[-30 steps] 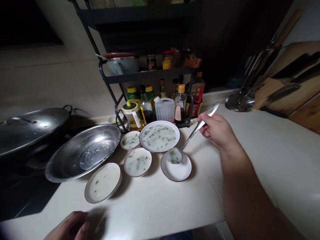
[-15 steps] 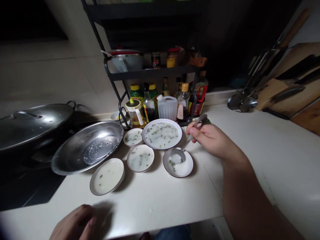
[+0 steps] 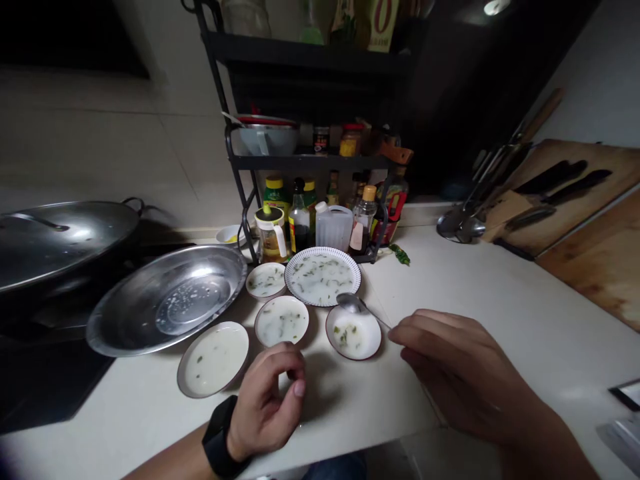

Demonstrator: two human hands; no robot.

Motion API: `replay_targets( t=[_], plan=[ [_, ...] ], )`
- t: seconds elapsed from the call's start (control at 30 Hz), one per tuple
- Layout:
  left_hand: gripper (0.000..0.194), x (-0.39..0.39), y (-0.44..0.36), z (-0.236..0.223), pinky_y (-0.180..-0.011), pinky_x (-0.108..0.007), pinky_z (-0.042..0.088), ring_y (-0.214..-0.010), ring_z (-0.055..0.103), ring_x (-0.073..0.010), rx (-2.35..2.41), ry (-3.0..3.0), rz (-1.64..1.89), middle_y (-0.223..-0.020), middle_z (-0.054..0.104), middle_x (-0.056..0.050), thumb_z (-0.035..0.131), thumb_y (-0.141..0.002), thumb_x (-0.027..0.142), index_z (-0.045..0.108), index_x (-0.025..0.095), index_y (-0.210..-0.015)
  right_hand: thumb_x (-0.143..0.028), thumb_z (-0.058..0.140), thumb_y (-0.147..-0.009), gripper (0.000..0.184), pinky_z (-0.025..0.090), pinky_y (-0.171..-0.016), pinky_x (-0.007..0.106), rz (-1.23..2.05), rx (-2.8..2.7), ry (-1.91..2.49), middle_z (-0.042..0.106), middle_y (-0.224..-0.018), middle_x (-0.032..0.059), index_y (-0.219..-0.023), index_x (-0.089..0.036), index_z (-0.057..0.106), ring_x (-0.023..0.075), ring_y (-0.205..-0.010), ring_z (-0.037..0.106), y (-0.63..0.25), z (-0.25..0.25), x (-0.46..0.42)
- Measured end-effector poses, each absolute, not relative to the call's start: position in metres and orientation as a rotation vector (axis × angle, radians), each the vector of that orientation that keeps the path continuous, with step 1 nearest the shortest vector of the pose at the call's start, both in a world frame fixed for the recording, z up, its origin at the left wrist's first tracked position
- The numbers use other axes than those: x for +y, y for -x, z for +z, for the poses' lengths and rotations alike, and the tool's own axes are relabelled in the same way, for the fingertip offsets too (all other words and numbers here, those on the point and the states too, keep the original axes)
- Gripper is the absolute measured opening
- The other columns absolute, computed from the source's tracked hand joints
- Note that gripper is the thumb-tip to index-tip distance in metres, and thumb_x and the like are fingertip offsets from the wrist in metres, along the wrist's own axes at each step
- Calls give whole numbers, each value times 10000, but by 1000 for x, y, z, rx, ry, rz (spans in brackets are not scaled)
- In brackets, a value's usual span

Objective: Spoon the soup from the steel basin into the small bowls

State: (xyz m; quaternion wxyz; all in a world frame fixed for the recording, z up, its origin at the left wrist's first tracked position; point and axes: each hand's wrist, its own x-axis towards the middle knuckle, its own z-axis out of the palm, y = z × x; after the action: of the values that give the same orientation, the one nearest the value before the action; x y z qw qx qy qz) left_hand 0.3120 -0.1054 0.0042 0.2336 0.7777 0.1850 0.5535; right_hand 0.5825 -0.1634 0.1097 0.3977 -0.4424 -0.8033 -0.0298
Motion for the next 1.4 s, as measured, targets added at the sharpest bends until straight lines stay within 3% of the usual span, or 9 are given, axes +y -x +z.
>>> replay_targets(
  t=[0.1,0.3,0.5,0.67,0.83,1.07,1.23,1.4],
  plan=[
    [183,-104,-311,-9,-640,-273,455,-699,555,-155,530,-2130,1494,-766,592,-36,547,-877,145,557,199,-1051,-183,536,-990,195,567,-634,276,-194,-2083,1060,738,-843,55,-1098,-240,687,177,-729,716,-585,108,-153],
    [284,-97,-301,-22,-669,-281,480,-756,575,-169,502,-2213,1427,-846,618,-65,560,-879,155,555,185,-1162,-199,534,-995,169,586,-702,281,-267,-1928,1187,758,-871,51,-1018,-234,698,175,-761,735,-572,79,-109],
    [255,-92,-300,-20,-662,-269,470,-737,569,-153,562,-2133,1431,-831,604,-39,562,-900,149,554,209,-1149,-405,531,-1015,273,600,-686,304,-5,-1582,1416,734,-772,55,-1003,-203,715,195,-740,744,-564,44,-88],
    [242,-93,-300,-18,-659,-266,471,-725,562,-149,553,-2116,1446,-815,598,-29,558,-902,146,556,214,-1135,-565,598,-938,385,575,-524,285,371,-1019,1442,703,-676,41,-964,-182,633,163,-541,669,-559,40,-70],
    [233,-91,-299,-16,-650,-262,468,-717,563,-147,567,-2125,1454,-811,604,-29,559,-904,152,558,212,-1129,-428,702,-842,278,524,-424,246,516,-727,1436,679,-594,22,-907,-177,599,140,-442,613,-555,54,-61],
    [215,-91,-299,-12,-643,-256,467,-706,570,-144,567,-2136,1478,-800,608,-24,557,-909,148,562,209,-1115,-250,591,-860,78,504,-404,216,495,-711,1442,672,-574,16,-875,-175,608,122,-420,598,-554,76,-72],
    [210,-89,-299,-13,-644,-252,471,-703,576,-139,566,-2137,1483,-800,611,-22,555,-913,142,564,203,-1114,-259,629,-822,105,511,-402,219,466,-687,1402,680,-577,17,-892,-182,618,125,-426,597,-562,84,-92],
    [195,-88,-299,-14,-648,-256,476,-704,579,-139,567,-2140,1476,-800,611,-23,555,-920,141,567,194,-1107,-373,724,-785,243,512,-403,222,424,-683,1419,688,-586,18,-900,-183,627,121,-420,591,-568,83,-124]
  ],
)
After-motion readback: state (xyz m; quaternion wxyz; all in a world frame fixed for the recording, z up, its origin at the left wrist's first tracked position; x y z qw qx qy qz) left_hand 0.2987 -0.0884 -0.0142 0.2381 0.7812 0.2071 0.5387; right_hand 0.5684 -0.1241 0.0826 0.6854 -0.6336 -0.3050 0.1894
